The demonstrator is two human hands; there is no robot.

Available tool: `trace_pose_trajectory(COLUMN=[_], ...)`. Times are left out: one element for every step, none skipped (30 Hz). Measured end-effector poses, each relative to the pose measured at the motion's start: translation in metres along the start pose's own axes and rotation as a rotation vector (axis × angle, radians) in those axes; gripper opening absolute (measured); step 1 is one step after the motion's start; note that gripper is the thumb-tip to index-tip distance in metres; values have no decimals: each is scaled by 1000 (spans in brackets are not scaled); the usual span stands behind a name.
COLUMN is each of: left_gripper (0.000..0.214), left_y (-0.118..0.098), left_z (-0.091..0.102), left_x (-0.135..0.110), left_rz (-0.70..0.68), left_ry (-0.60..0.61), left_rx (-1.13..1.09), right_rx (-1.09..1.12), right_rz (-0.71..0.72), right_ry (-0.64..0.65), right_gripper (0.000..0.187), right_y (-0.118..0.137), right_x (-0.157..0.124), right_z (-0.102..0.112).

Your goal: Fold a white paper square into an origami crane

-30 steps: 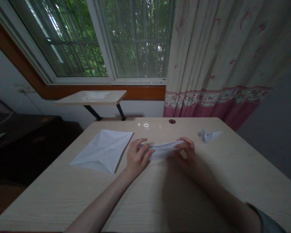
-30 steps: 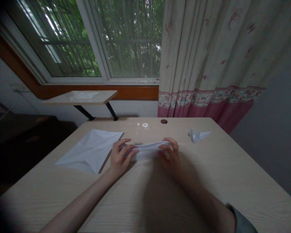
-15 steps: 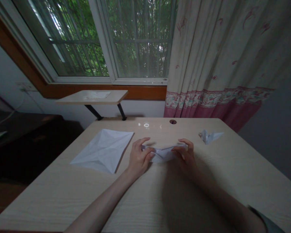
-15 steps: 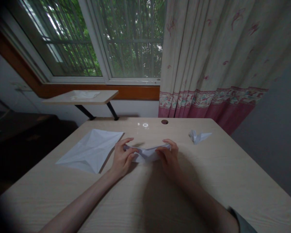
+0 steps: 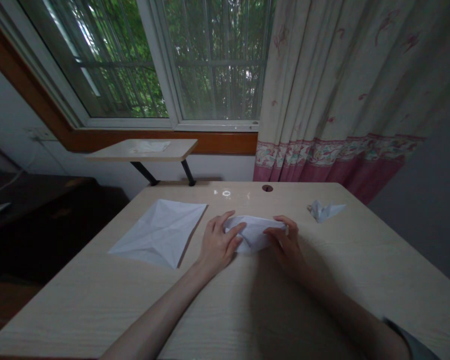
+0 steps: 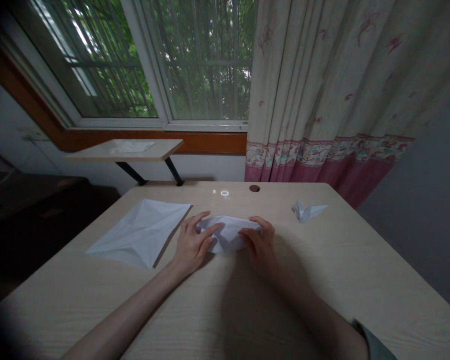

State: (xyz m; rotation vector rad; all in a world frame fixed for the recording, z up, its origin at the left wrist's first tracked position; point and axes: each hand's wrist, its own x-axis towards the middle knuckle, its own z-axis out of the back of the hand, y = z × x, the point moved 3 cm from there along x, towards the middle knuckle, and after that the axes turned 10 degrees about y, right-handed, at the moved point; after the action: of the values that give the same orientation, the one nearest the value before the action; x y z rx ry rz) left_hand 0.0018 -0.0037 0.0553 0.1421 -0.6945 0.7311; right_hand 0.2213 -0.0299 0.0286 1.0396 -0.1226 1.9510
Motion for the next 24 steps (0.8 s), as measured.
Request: trace_pose_trajectory(left_gripper=[36,37,38,39,41,43,45,46,48,50,52,55,58,61,63,64,64,65,65,66,66,66,66,66], left_y=[0,0,0,0,1,1,2,2,3,3,4,4,4,4,4,4,3,4,4,4,5,5,6,6], left_z=[0,0,1,1,2,2,2,2,2,1,1,0,-1,-1,-2,-2,-3,-3,-3,-4,-4,-4,-5,-5], left_x=[0,0,-1,-2,-2,-3,-3,-3,-4,-3,-3,-3,-2,-2,-1,0,0,1,1,2,2,1,1,1], left_rz=[-3,-6,-13,-20,-28,-36,-42,-42,-34,-20,-2,18,37,54,69,86,105,125,147,169,189,206,218,226], left_ry=[0,0,-2,-5,-4,-3,-2,0,2,4,8,15,27,38,49,59,67,73,79,84,88,90,90,86], left_rx=[-13,-31,-53,-78,-103,-128,-149,-165,-174,-177,-176,-172,-165,-157,-147,-133,-116,-97,-78,-61,-46,-35,-28,-23], right_rx=[14,31,50,68,82,93,101,109,113,112,107,99,88,76,66,57,51,46,43,42,43,45,47,50], right_rz=[3,7,11,15,20,26,33,42,51,56,54,49,39,27,16,6,-5,-14,-22,-28,-33,-38,-42,-47], right_ry=[13,29,45,60,73,85,96,105,112,120,127,133,134,131,126,117,111,107,103,98,95,92,87,81], right_gripper=[16,19,23,27,31,35,39,42,46,49,53,55,58,59,60,61,61,62,63,64,64,65,66,66], right_y=[1,3,4,6,7,8,9,9,9,9,9,8,7,6,5,3,2,0,-1,-1,-1,-1,-1,-1], right_x=[0,1,1,2,2,3,3,3,3,3,3,4,4,3,3,3,3,2,2,2,2,2,3,3], right_z=[1,2,3,4,6,7,8,8,9,9,9,8,7,6,4,3,1,0,-1,-2,-2,-2,-2,-1])
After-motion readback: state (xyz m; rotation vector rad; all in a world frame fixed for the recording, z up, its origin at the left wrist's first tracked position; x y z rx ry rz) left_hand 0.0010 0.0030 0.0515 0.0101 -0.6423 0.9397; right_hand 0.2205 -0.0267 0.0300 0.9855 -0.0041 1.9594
